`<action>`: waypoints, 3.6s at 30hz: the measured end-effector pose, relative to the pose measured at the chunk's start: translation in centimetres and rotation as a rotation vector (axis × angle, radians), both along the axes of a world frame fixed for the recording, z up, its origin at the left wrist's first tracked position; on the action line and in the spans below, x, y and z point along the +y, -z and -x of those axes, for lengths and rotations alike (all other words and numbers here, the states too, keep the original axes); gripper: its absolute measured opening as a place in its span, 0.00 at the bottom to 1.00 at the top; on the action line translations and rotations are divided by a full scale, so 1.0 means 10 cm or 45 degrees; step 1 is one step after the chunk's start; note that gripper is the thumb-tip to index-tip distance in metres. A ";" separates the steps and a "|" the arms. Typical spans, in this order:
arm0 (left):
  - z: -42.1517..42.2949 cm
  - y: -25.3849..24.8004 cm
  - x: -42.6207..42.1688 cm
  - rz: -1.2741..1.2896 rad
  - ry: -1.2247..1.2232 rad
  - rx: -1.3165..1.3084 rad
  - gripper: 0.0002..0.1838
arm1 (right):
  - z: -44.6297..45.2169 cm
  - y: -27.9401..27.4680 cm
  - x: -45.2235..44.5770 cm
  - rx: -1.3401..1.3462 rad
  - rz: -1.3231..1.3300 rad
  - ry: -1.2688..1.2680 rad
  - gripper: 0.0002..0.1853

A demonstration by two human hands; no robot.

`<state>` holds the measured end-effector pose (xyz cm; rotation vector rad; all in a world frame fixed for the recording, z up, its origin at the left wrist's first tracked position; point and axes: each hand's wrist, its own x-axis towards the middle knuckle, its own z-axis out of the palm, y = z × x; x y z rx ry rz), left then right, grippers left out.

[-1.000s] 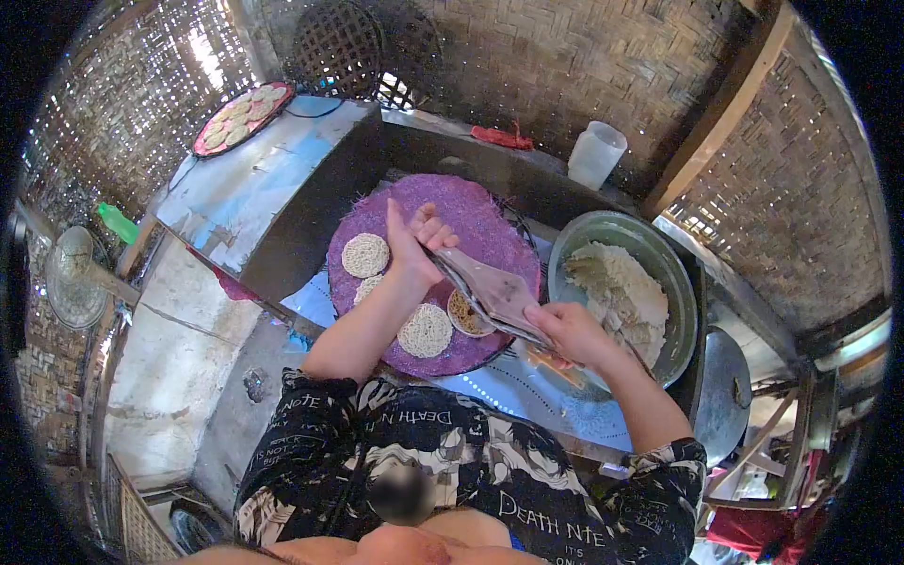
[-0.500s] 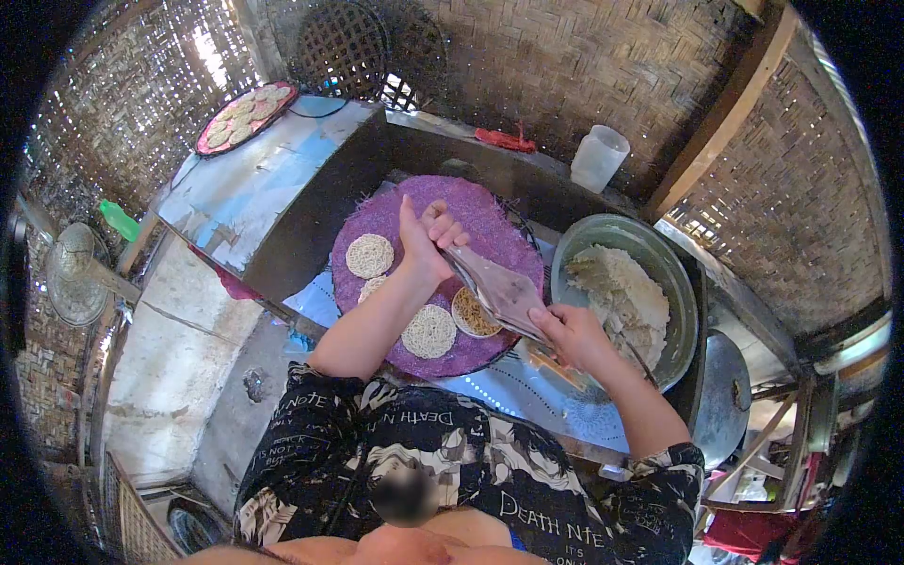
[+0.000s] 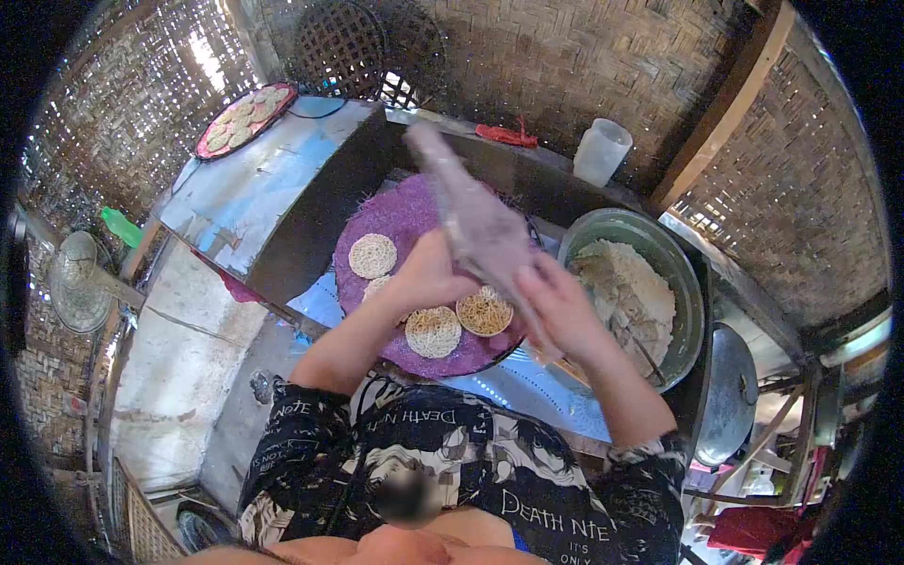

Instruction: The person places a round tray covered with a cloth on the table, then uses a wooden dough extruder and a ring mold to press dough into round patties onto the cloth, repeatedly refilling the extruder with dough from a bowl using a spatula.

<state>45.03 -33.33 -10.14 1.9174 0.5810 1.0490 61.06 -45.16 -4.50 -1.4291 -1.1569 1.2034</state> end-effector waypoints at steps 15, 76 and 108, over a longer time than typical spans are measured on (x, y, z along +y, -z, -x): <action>2.08 0.36 -0.38 0.263 -1.145 -0.697 0.23 | 0.59 1.06 1.52 -0.811 -0.327 -0.185 0.15; 2.17 0.75 -0.40 0.825 -0.967 -0.731 0.18 | 1.13 1.27 2.15 0.134 0.166 -0.160 0.10; 0.97 0.39 -0.44 0.695 -0.208 -0.359 0.13 | -2.02 0.94 -0.13 -0.983 -0.062 0.619 0.14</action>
